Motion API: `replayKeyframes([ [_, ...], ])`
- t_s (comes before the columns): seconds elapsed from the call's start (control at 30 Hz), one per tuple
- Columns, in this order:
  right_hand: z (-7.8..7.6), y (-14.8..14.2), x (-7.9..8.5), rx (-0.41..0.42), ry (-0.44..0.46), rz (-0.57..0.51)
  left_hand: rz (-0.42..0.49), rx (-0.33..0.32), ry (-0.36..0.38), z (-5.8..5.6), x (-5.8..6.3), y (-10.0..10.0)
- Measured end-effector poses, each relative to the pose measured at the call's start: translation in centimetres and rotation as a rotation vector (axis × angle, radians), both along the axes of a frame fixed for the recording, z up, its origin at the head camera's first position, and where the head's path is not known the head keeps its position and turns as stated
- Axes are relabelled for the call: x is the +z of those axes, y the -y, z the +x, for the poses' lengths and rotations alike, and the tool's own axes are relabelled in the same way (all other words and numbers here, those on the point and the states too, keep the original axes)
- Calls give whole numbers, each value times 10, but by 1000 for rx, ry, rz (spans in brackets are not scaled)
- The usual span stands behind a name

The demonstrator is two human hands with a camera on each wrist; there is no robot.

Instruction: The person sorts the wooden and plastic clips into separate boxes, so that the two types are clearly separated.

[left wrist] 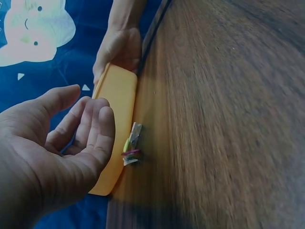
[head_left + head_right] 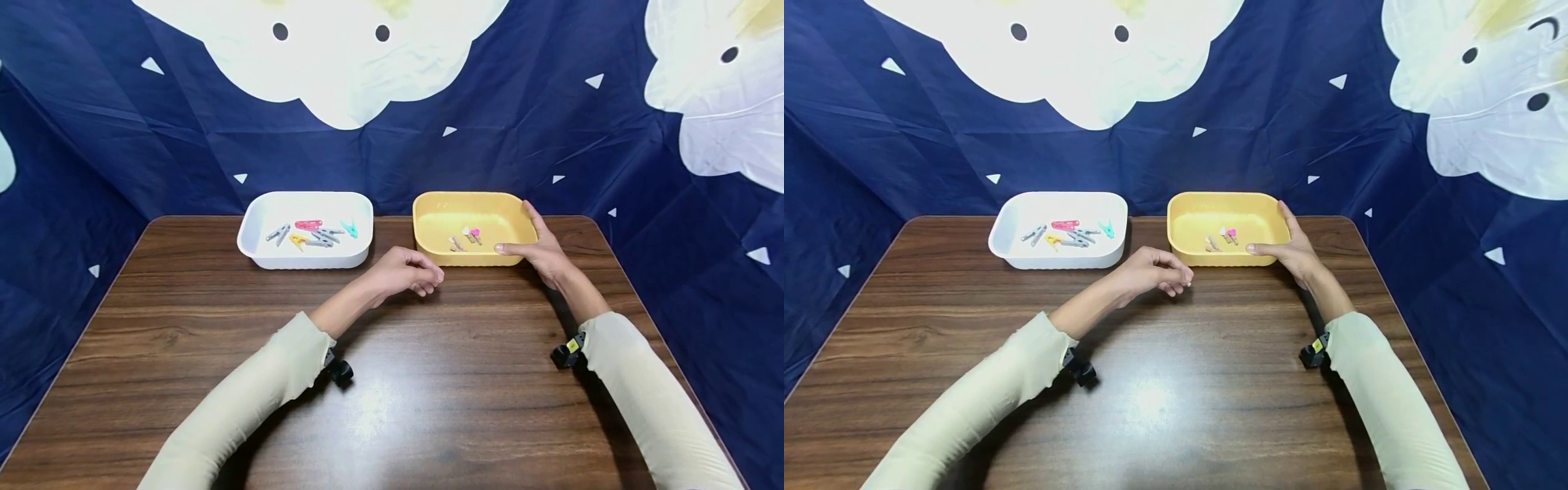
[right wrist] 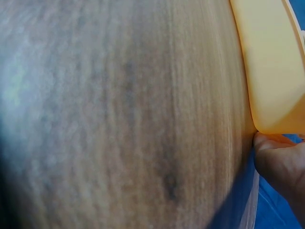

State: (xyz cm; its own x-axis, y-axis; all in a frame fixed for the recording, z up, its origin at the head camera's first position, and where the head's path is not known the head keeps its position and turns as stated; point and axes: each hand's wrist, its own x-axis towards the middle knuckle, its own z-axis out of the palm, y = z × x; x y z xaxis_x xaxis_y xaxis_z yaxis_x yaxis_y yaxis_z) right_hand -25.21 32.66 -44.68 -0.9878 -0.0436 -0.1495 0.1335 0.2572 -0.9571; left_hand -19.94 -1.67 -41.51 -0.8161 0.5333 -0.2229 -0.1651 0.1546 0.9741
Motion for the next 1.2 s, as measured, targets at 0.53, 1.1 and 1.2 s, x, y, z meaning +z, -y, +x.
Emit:
replayKeyframes([
  [0.53,1,-1,-1,-4,-6,20,-6,39,21,-1,-10,16],
  [1.1,1,1,0,3,-16,-5,-41,127,62,0,-19,27],
  [1.2,1,0,-1,1,-25,-13,-31,147,83,0,-21,27],
])
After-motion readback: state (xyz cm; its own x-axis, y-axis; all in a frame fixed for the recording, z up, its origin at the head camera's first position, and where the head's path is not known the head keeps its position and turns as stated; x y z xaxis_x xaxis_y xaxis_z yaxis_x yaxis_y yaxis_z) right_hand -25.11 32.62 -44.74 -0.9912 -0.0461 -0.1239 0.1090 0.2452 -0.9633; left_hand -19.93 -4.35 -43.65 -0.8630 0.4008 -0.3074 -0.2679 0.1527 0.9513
